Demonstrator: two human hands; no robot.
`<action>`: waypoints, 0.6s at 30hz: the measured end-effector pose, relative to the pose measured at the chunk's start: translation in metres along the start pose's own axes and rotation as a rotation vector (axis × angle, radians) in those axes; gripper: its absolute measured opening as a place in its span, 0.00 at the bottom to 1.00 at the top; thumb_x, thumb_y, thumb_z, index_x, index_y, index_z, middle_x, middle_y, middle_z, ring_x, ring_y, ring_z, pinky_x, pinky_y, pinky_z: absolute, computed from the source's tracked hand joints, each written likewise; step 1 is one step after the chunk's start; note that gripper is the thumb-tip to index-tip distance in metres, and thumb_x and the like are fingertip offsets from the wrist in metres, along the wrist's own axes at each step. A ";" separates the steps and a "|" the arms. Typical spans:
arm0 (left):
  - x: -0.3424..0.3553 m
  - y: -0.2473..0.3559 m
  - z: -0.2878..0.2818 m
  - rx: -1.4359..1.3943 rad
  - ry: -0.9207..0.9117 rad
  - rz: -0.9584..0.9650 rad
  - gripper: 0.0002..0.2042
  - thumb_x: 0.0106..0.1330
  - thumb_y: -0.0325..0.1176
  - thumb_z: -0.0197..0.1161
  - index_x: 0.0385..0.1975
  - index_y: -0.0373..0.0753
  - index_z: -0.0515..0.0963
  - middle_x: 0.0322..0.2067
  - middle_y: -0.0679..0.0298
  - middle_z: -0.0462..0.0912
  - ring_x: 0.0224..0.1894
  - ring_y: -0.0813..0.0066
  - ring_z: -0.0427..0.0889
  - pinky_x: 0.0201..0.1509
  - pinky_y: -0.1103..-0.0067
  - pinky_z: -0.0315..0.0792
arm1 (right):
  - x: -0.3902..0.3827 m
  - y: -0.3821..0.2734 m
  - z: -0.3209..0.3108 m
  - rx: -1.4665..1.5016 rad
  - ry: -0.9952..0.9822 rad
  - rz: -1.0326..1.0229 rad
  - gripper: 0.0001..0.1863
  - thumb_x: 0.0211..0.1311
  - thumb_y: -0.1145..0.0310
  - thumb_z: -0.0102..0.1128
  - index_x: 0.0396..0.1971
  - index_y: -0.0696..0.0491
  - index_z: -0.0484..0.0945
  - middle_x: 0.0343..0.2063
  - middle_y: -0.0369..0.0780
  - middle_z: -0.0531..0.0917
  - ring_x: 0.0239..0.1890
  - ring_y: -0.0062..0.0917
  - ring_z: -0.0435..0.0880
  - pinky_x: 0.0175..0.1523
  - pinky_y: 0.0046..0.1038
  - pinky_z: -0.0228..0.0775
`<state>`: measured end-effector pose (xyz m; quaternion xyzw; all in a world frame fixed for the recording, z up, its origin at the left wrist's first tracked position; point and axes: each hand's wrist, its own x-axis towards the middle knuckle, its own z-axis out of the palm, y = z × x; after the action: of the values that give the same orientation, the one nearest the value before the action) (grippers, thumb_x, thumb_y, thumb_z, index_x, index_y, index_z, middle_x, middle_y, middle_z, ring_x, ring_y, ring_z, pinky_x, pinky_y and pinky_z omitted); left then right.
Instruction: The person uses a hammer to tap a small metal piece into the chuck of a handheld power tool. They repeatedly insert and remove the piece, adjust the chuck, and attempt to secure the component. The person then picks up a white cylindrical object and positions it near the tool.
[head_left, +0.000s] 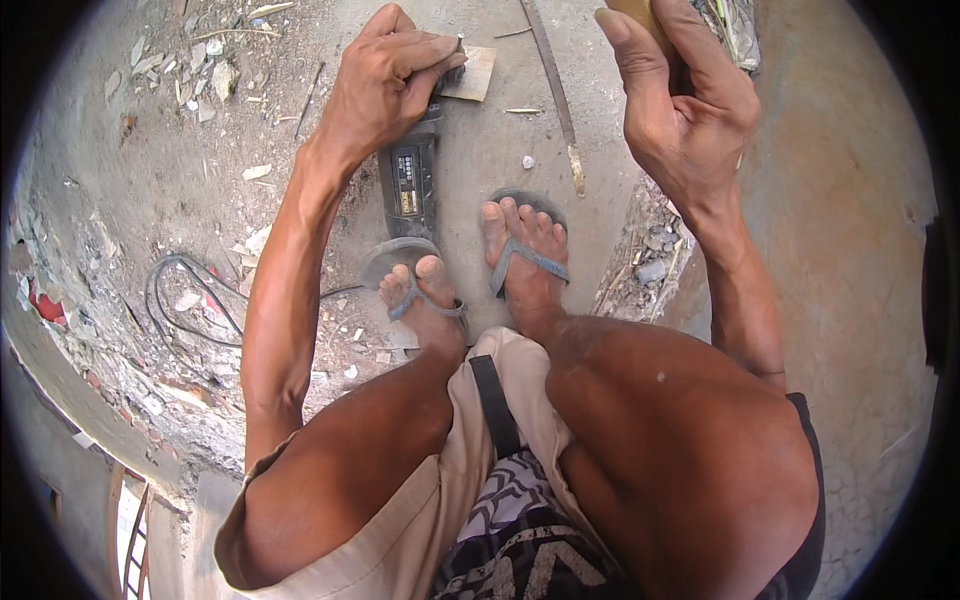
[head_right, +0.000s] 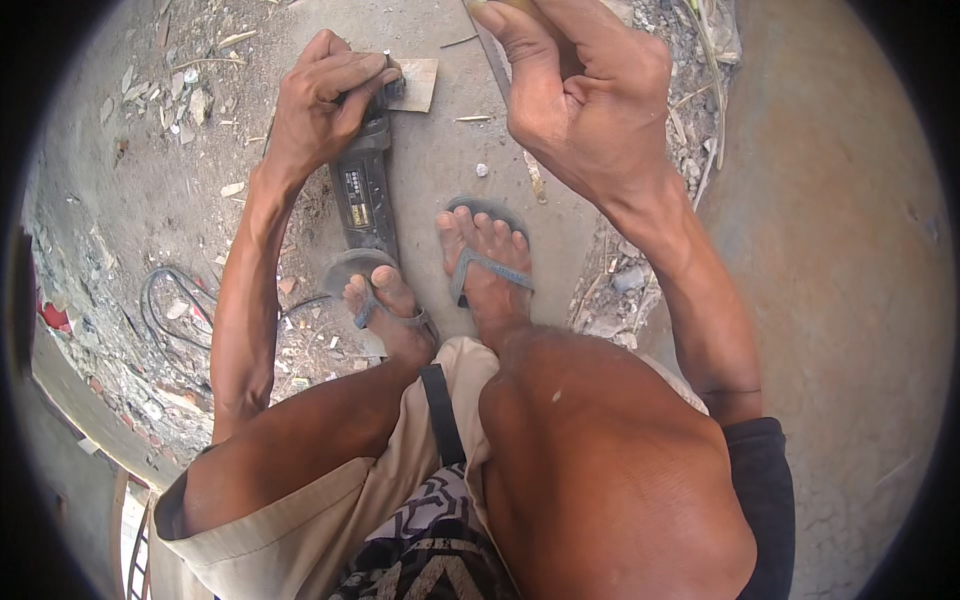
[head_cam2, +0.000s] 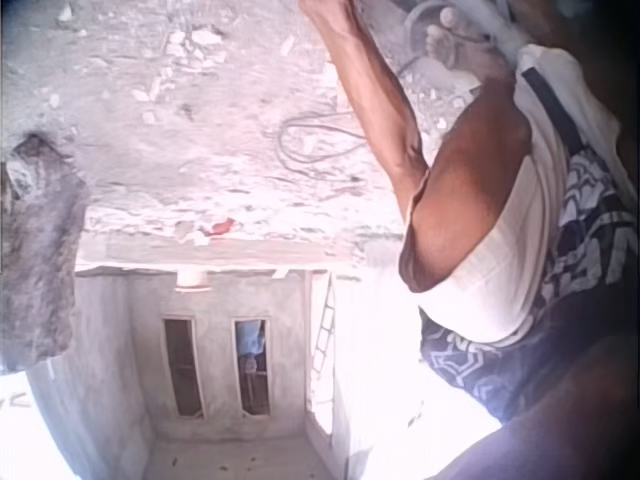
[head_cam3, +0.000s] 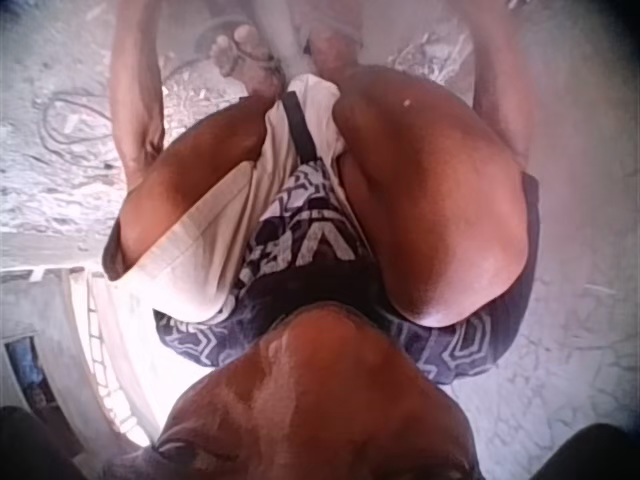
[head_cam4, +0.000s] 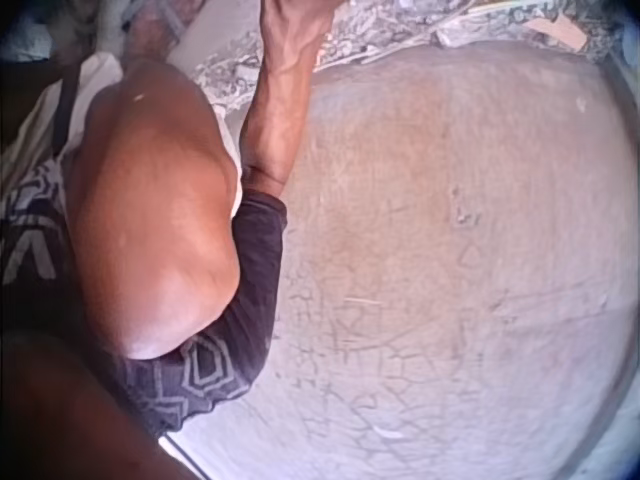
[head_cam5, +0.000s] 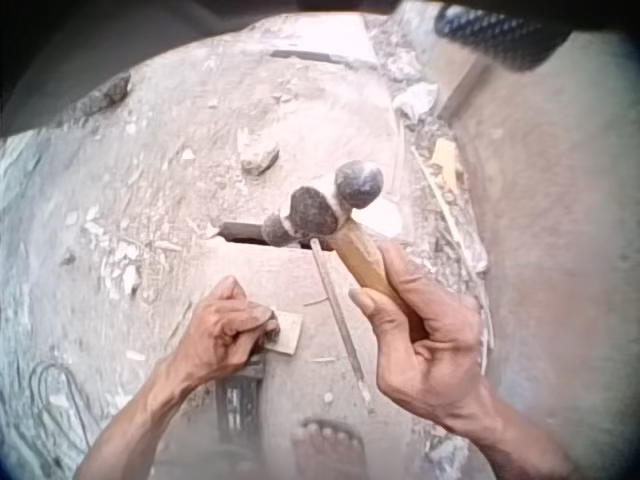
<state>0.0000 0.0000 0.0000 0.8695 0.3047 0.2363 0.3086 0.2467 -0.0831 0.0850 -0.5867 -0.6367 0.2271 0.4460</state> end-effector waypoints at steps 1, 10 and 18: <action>0.001 0.002 0.000 -0.001 -0.003 -0.025 0.11 0.62 0.22 0.72 0.43 0.39 0.91 0.36 0.63 0.92 0.35 0.70 0.76 0.43 0.75 0.77 | 0.000 -0.004 0.000 0.004 0.045 0.002 0.22 0.70 0.82 0.63 0.62 0.68 0.77 0.48 0.52 0.90 0.47 0.23 0.88 0.51 0.19 0.77; -0.007 0.000 -0.002 0.008 0.013 -0.014 0.10 0.60 0.23 0.73 0.41 0.40 0.91 0.34 0.66 0.92 0.36 0.71 0.76 0.44 0.75 0.76 | 0.008 -0.001 0.000 -0.127 -0.092 -0.006 0.17 0.72 0.75 0.65 0.59 0.52 0.85 0.25 0.36 0.90 0.17 0.15 0.75 0.24 0.21 0.68; -0.006 -0.003 0.002 -0.057 0.066 -0.009 0.06 0.62 0.28 0.74 0.37 0.39 0.92 0.29 0.65 0.90 0.34 0.71 0.76 0.42 0.75 0.75 | -0.014 0.000 0.002 -0.144 -0.032 0.207 0.20 0.71 0.77 0.67 0.62 0.59 0.82 0.27 0.35 0.88 0.24 0.09 0.77 0.27 0.17 0.67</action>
<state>-0.0040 -0.0029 -0.0050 0.8507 0.3119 0.2718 0.3242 0.2437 -0.0962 0.0794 -0.6760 -0.5943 0.2349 0.3669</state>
